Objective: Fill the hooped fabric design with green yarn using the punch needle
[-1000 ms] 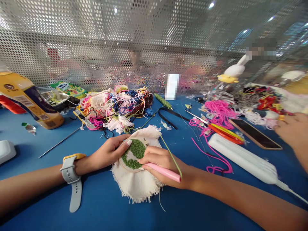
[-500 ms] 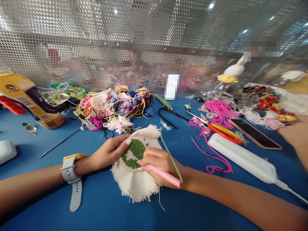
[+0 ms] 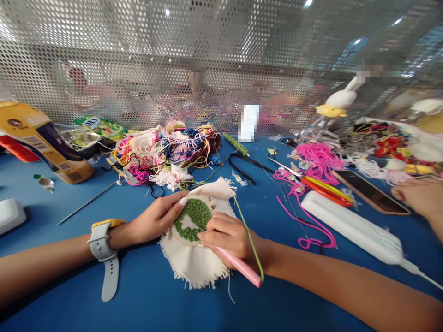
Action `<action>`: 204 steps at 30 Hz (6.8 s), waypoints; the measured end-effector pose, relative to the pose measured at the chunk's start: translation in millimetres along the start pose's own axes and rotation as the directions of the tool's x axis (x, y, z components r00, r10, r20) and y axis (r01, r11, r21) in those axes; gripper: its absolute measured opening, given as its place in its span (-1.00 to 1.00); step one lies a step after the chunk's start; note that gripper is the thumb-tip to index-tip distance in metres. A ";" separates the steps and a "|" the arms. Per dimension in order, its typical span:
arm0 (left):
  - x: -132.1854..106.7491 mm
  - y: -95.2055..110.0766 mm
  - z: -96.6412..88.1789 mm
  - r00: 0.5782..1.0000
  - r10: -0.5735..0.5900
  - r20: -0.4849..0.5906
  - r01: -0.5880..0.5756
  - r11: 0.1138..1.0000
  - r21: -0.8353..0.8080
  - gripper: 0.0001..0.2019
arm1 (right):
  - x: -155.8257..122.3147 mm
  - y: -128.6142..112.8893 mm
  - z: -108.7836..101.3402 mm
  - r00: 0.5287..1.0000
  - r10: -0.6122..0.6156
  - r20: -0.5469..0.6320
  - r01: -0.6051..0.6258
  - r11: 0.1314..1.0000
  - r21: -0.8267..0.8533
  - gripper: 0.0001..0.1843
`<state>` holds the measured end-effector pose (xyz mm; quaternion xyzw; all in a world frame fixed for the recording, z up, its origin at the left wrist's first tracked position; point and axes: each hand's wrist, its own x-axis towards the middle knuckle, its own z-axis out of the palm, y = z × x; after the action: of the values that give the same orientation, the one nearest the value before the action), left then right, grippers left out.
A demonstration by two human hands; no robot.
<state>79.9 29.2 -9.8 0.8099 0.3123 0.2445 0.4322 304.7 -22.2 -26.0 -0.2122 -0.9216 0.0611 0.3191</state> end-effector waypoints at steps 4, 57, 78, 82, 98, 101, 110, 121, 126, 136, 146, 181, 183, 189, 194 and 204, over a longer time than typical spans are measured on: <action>-0.2 1.5 0.5 1.000 0.012 0.024 -0.012 1.000 0.025 -0.58 | 5.5 -3.3 1.3 0.996 0.085 -0.023 -0.084 0.996 0.039 -0.83; 1.8 4.8 3.5 0.995 0.026 -0.098 -0.030 0.999 -0.036 -0.57 | -15.8 62.1 -133.2 0.924 0.357 -0.136 -0.287 0.885 0.367 -0.77; -3.3 9.8 4.2 0.994 0.078 -0.070 -0.075 0.996 0.048 -0.61 | 11.0 -18.3 -16.6 0.895 0.441 0.065 -0.432 0.824 0.367 -0.87; -5.0 11.1 4.4 0.994 0.089 -0.071 -0.080 0.989 0.121 -0.60 | 10.6 -22.2 -8.1 0.901 0.432 -0.046 -0.398 0.862 0.313 -0.90; -5.7 11.4 3.3 0.993 0.107 -0.052 -0.096 0.979 0.181 -0.60 | 3.6 -30.8 -17.3 0.898 0.420 -0.130 -0.354 0.867 0.351 -0.87; -5.9 11.2 3.4 0.992 0.111 -0.056 -0.100 0.978 0.183 -0.60 | 2.9 -31.1 -17.8 0.899 0.419 -0.124 -0.357 0.868 0.344 -0.88; -6.5 10.8 3.3 0.991 0.124 -0.053 -0.111 0.973 0.200 -0.61 | 7.7 -27.6 -13.6 0.919 0.390 -0.062 -0.358 0.889 0.287 -0.87; -6.8 11.4 3.2 0.993 0.119 -0.017 -0.112 0.969 0.219 -0.61 | 3.0 -33.8 -12.9 0.906 0.393 -0.158 -0.358 0.909 0.213 -0.89; -6.0 11.6 3.7 0.991 0.130 -0.029 -0.121 0.970 0.212 -0.62 | -0.2 -35.6 -15.8 0.897 0.394 -0.203 -0.345 0.908 0.237 -0.89; -6.6 8.7 3.5 0.991 0.129 -0.030 -0.120 0.969 0.216 -0.61 | 5.5 -33.3 -18.8 0.917 0.384 -0.112 -0.339 0.894 0.292 -0.88; -7.0 10.8 3.7 0.991 0.129 -0.024 -0.121 0.969 0.217 -0.60 | 6.9 -19.5 -9.2 0.971 0.240 -0.005 -0.236 0.955 0.178 -0.87; -5.8 13.2 6.3 0.992 0.119 -0.035 -0.109 0.975 0.196 -0.61 | 6.3 -27.5 4.4 0.948 0.311 -0.075 -0.301 0.946 0.119 -0.91; -5.4 13.2 6.1 0.993 0.112 -0.039 -0.103 0.977 0.188 -0.61 | 7.0 -27.9 2.4 0.921 0.383 -0.073 -0.362 0.909 0.204 -0.92; -4.4 13.4 5.8 0.989 0.140 -0.038 -0.131 0.976 0.174 -0.60 | 1.9 -32.2 -9.5 0.770 0.637 0.048 -0.553 0.627 0.549 -0.81; -4.2 13.9 5.9 0.987 0.157 -0.043 -0.147 0.972 0.182 -0.59 | -2.9 -30.3 -8.1 0.774 0.633 -0.015 -0.493 0.617 0.614 -0.75; -4.0 12.9 5.9 0.986 0.158 -0.042 -0.149 0.973 0.175 -0.60 | -0.9 -31.4 -8.2 0.754 0.657 0.006 -0.497 0.565 0.659 -0.73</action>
<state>85.0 17.5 -2.3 0.8587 0.2805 0.2719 0.3318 299.4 -51.0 -12.2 -0.3911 -0.6789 0.4376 0.4412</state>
